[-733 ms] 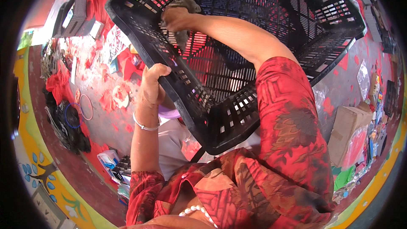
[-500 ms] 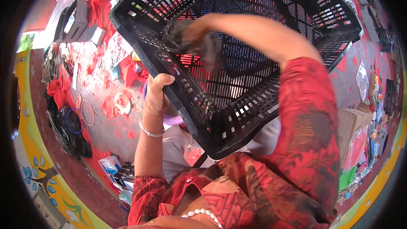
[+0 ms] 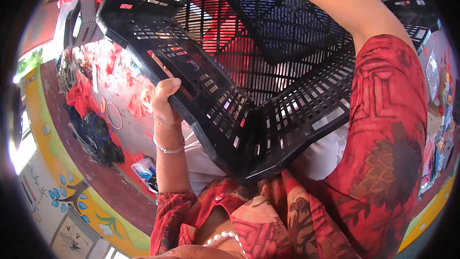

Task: The person wipes the exterior and interior surfaces of a plastic crate using a cloth and a bucket of water while sitting on the floor.

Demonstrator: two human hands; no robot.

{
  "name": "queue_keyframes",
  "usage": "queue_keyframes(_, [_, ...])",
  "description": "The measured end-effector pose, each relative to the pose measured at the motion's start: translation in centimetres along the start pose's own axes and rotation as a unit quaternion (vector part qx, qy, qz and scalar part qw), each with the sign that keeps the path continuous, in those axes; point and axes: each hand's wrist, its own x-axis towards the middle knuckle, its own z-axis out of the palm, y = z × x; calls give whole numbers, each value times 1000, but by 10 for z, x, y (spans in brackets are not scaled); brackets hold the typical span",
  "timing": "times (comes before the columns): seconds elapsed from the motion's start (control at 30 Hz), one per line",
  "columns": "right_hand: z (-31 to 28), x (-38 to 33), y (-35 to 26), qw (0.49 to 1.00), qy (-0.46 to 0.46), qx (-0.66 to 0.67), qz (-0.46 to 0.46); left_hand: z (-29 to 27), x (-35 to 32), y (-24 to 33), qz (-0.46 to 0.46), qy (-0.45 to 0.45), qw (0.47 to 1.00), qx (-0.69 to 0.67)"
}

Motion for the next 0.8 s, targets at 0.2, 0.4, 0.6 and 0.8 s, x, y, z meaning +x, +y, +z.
queue_keyframes(0.2, [10, 13, -82, 874, 144, 416, -207, 16, 4, 8, 15, 25, 999, 30])
queue_keyframes(0.4, [46, -34, -135, 899, 222, 126, -356, 9, 1, 10, -11, 23, 999, 24])
queue_keyframes(0.6, [-9, -37, -149, 947, 50, 41, -314, 1, -4, 20, -31, 33, 998, 35])
queue_keyframes(0.8, [37, 0, -164, 883, 129, 141, -429, 3, -16, 29, -28, 26, 999, -2])
